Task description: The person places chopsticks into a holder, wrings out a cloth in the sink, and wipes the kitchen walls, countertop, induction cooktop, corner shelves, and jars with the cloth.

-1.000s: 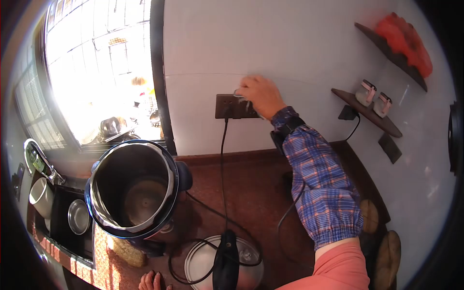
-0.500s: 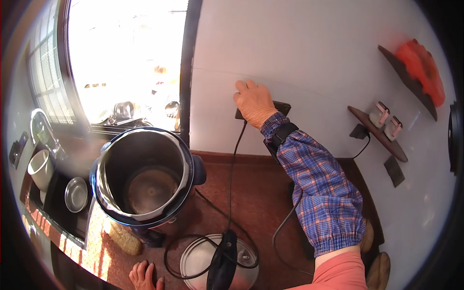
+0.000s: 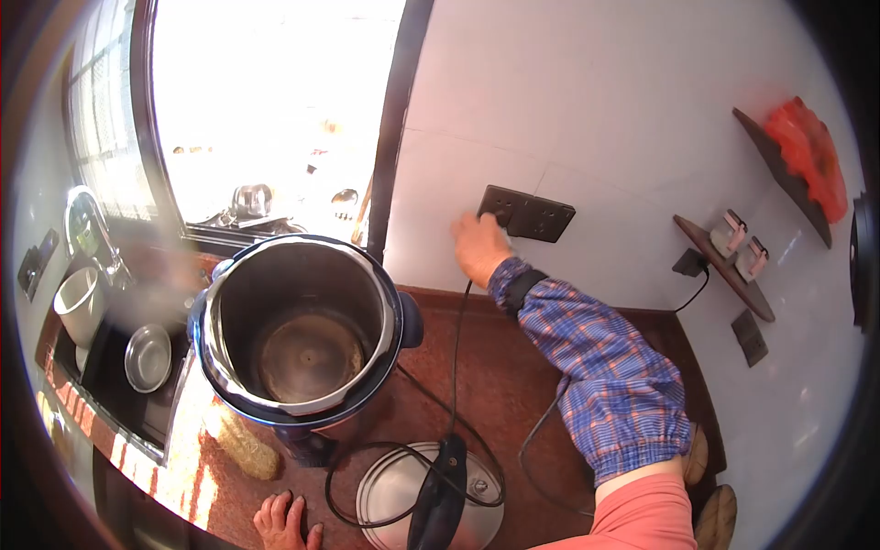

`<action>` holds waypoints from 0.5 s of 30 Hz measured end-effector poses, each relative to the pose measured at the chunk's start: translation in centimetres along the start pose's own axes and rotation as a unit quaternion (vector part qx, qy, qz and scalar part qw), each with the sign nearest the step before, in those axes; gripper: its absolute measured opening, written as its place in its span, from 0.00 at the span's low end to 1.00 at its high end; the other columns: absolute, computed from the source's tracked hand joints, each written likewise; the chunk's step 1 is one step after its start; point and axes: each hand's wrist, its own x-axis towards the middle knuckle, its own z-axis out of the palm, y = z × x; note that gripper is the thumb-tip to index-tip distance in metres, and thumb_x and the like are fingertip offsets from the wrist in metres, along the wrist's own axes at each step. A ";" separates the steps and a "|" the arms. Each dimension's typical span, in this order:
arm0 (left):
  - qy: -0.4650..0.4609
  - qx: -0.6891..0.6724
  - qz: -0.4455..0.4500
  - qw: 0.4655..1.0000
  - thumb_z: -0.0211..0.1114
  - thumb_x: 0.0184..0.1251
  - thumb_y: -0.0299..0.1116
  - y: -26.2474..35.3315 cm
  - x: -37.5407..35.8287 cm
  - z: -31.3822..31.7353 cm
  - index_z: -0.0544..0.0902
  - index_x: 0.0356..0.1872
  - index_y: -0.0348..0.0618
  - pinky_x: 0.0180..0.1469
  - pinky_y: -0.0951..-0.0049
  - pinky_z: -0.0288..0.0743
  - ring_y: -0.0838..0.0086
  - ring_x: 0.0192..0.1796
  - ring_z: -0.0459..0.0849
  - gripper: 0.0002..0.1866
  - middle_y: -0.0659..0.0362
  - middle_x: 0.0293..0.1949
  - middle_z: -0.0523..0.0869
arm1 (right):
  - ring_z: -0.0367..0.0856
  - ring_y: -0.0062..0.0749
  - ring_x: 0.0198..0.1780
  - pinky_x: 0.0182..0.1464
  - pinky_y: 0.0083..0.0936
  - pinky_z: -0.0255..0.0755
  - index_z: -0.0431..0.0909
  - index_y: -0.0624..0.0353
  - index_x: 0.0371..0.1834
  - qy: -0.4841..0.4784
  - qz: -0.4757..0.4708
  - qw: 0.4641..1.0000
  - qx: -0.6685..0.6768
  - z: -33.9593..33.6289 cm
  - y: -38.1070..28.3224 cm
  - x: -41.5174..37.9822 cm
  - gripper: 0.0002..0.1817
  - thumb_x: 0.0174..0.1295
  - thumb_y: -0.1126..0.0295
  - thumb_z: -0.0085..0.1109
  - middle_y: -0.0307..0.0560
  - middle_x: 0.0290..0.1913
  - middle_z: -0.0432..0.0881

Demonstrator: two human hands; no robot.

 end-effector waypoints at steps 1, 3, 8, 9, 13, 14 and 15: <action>0.000 -0.001 -0.002 1.000 0.64 0.66 0.43 0.0 -0.1 0.1 0.73 0.67 0.46 0.70 0.50 0.56 0.53 0.71 0.65 0.30 0.50 0.68 0.72 | 0.75 0.35 0.48 0.43 0.35 0.67 0.88 0.47 0.33 -0.001 0.007 1.000 -0.002 1.2 -1.0 0.0 0.07 0.56 0.70 0.60 0.36 0.41 0.79; -0.001 0.001 0.011 1.000 0.65 0.66 0.44 -0.2 0.0 0.1 0.73 0.67 0.46 0.70 0.50 0.56 0.53 0.71 0.66 0.30 0.50 0.68 0.72 | 0.76 0.36 0.49 0.44 0.36 0.71 0.86 0.49 0.33 0.005 -0.002 0.995 0.104 3.0 -2.5 -0.3 0.07 0.57 0.70 0.58 0.36 0.40 0.80; -0.013 0.010 0.005 1.000 0.64 0.66 0.43 0.4 0.0 0.1 0.74 0.67 0.46 0.70 0.50 0.57 0.52 0.71 0.66 0.29 0.50 0.67 0.72 | 0.77 0.40 0.47 0.46 0.38 0.75 0.86 0.52 0.36 0.129 0.054 0.931 0.338 -0.3 -3.2 -4.0 0.08 0.58 0.71 0.57 0.41 0.38 0.79; -0.013 0.016 -0.005 1.000 0.64 0.66 0.43 0.4 0.0 0.2 0.74 0.67 0.46 0.70 0.50 0.57 0.52 0.71 0.66 0.29 0.50 0.67 0.72 | 0.78 0.42 0.47 0.47 0.38 0.76 0.85 0.53 0.38 0.135 0.084 0.892 0.422 0.0 -3.5 -5.0 0.08 0.58 0.72 0.57 0.43 0.37 0.79; -0.009 0.020 0.004 1.000 0.65 0.65 0.42 0.3 0.1 0.5 0.74 0.67 0.47 0.71 0.49 0.57 0.51 0.70 0.66 0.29 0.50 0.67 0.72 | 0.80 0.52 0.50 0.51 0.42 0.75 0.82 0.58 0.43 0.109 0.288 0.769 0.559 5.4 -2.6 -11.3 0.11 0.59 0.73 0.54 0.54 0.42 0.83; -0.011 0.024 0.010 1.000 0.65 0.65 0.42 0.2 0.0 0.6 0.74 0.67 0.47 0.71 0.49 0.57 0.51 0.70 0.66 0.29 0.50 0.67 0.72 | 0.81 0.54 0.50 0.52 0.43 0.75 0.82 0.60 0.45 0.139 0.343 0.739 0.563 6.5 -1.7 -12.9 0.12 0.59 0.72 0.55 0.56 0.44 0.83; -0.008 0.021 0.014 1.000 0.65 0.65 0.42 0.0 0.0 0.8 0.74 0.67 0.47 0.71 0.49 0.57 0.51 0.70 0.66 0.29 0.50 0.67 0.72 | 0.81 0.56 0.50 0.52 0.44 0.74 0.81 0.61 0.47 0.168 0.395 0.706 0.564 7.4 -0.7 -14.3 0.13 0.59 0.72 0.55 0.59 0.46 0.83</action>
